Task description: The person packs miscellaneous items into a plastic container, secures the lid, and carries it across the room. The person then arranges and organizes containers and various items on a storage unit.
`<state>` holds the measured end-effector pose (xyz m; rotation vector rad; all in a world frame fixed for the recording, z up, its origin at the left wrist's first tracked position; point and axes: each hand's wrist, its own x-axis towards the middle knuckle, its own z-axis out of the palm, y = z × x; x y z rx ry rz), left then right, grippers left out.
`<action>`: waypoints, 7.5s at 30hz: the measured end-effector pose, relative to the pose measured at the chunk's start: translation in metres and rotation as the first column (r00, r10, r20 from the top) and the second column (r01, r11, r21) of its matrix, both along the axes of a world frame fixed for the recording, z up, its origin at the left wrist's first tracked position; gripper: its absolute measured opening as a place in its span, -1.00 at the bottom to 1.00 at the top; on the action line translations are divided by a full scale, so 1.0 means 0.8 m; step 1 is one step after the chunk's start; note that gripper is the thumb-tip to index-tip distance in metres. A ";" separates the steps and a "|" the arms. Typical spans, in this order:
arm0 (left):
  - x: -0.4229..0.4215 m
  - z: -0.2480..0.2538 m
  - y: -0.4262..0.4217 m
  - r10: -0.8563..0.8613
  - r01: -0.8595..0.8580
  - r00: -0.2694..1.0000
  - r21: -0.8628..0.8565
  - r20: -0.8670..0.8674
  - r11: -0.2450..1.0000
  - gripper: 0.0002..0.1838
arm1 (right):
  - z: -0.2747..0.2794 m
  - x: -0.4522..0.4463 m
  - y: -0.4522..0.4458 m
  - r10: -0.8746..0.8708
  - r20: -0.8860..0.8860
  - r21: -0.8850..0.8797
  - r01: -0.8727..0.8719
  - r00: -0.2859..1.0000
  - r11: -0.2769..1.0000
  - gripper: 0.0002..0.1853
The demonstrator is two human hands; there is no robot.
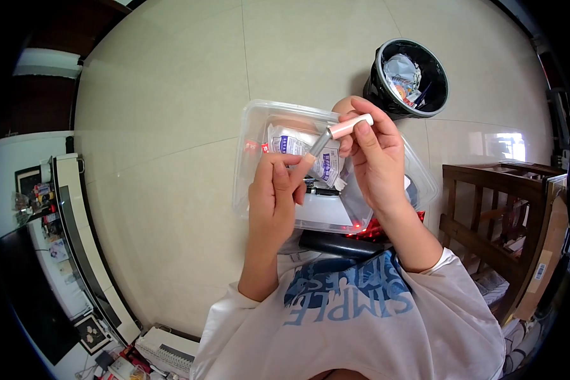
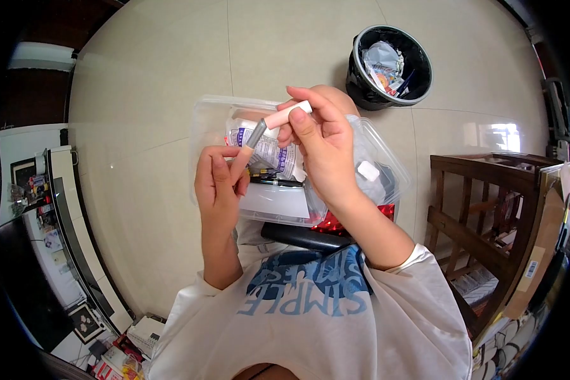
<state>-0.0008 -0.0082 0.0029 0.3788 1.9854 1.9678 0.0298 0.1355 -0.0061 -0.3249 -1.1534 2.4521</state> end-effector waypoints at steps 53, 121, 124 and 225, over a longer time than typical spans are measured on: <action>0.013 -0.012 -0.004 -0.130 0.002 0.902 -0.299 -0.411 0.954 -0.74 | 0.187 0.442 0.390 -0.893 0.027 0.836 0.480 0.449 0.267 -0.80; 0.006 -0.037 -0.021 0.075 -0.354 0.545 -0.148 -0.835 0.923 -0.80 | 0.066 -0.038 0.063 0.143 0.087 0.981 -0.061 0.986 -0.182 -0.62; 0.007 -0.038 -0.021 0.076 -0.361 0.528 -0.143 -0.846 0.922 -0.79 | 0.062 -0.037 0.063 0.145 0.090 0.981 -0.062 0.985 -0.186 -0.63; 0.009 -0.058 -0.025 0.122 -0.393 0.321 -0.015 -0.939 0.920 -0.83 | 0.023 -0.029 0.053 0.332 0.455 0.759 -0.164 0.826 -0.630 -0.82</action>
